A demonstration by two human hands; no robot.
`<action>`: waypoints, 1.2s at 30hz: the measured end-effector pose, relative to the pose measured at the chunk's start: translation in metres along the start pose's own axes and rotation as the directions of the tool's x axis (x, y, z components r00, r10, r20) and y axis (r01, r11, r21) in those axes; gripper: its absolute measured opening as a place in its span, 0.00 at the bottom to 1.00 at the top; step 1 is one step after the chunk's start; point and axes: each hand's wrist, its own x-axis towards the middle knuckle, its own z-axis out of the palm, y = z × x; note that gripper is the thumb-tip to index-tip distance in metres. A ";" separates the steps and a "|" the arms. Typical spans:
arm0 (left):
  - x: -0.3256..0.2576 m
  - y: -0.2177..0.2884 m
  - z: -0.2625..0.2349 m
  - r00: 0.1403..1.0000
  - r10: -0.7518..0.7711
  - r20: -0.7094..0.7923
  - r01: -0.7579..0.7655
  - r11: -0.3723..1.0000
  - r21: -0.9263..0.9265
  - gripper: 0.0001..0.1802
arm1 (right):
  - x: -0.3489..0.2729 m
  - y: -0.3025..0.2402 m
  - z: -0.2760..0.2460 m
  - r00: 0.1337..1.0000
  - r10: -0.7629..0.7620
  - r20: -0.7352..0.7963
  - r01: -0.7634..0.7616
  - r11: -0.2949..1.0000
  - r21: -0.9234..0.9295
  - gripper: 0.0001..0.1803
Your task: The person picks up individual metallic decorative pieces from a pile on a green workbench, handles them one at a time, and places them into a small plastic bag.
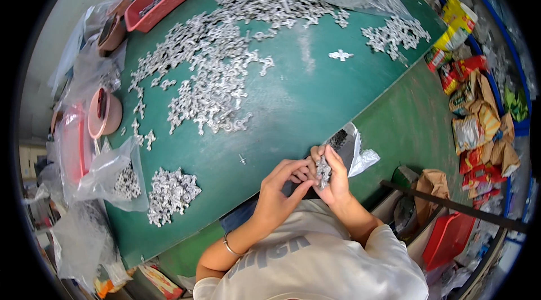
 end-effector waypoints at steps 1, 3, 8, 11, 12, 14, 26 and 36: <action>0.001 -0.001 0.001 1.000 -0.001 0.008 0.001 0.999 0.036 0.17 | 0.001 -0.002 -0.018 0.999 -0.001 -0.046 0.005 0.996 0.086 0.12; 0.002 -0.003 0.000 1.000 0.002 0.017 -0.004 0.994 0.108 0.17 | 0.006 -0.005 -0.064 0.992 0.008 -0.127 0.024 0.967 0.252 0.12; 0.004 -0.010 -0.001 0.996 -0.073 0.049 0.067 0.991 0.117 0.15 | 0.005 -0.025 -0.146 0.887 -0.038 -0.459 0.160 0.960 0.231 0.11; 0.005 -0.011 0.003 0.992 -0.088 0.090 0.074 0.986 0.149 0.14 | 0.000 -0.029 -0.155 0.896 -0.086 -0.435 0.186 0.963 0.194 0.11; 0.004 -0.012 0.004 0.990 -0.099 0.097 0.084 0.986 0.145 0.14 | 0.000 -0.032 -0.144 0.903 -0.084 -0.421 0.184 0.961 0.205 0.10; 0.005 -0.014 0.006 0.987 -0.118 0.108 0.103 0.985 0.136 0.14 | -0.006 -0.034 -0.115 0.912 -0.154 -0.381 0.204 0.975 0.094 0.09; 0.010 0.014 0.020 0.936 -0.303 0.177 0.351 0.831 -0.431 0.11 | -0.026 -0.023 -0.001 0.882 -0.447 0.148 0.470 0.821 -0.322 0.03; -0.001 0.029 0.010 0.997 -0.019 -0.075 -0.005 0.955 -0.298 0.17 | -0.032 -0.021 0.013 0.813 -0.520 0.261 0.566 0.603 -0.562 0.10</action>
